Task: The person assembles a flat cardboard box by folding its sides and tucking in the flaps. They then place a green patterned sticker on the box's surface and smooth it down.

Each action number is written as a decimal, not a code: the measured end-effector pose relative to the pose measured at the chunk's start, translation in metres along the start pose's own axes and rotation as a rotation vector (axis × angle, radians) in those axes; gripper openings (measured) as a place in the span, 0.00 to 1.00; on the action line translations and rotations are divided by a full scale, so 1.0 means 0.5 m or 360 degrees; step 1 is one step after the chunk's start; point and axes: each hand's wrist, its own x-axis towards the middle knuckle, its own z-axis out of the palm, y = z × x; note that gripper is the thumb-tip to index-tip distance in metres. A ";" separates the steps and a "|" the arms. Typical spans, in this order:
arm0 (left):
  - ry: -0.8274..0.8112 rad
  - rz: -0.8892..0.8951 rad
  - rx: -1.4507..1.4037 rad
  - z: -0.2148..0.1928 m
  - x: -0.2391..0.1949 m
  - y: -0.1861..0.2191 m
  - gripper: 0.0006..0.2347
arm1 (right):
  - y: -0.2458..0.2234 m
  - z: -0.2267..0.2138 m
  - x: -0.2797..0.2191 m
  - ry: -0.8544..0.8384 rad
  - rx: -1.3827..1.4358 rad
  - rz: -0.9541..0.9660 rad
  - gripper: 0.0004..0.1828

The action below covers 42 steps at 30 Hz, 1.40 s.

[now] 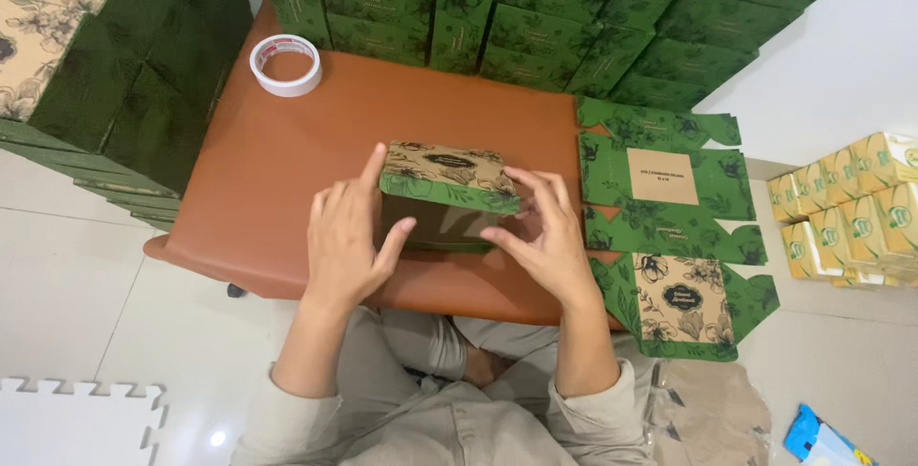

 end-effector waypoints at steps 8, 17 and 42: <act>0.0091 -0.0046 -0.0149 0.001 -0.031 -0.007 0.28 | -0.046 -0.007 -0.003 -0.0046 0.0052 -0.0049 0.35; 0.0120 -0.0097 -0.0615 0.048 -0.050 -0.037 0.14 | -0.030 0.006 -0.016 -0.0013 0.0027 -0.0137 0.22; 0.0176 -0.0218 -0.0860 0.050 -0.046 -0.048 0.10 | 0.027 0.046 -0.021 0.0267 -0.0159 -0.0502 0.10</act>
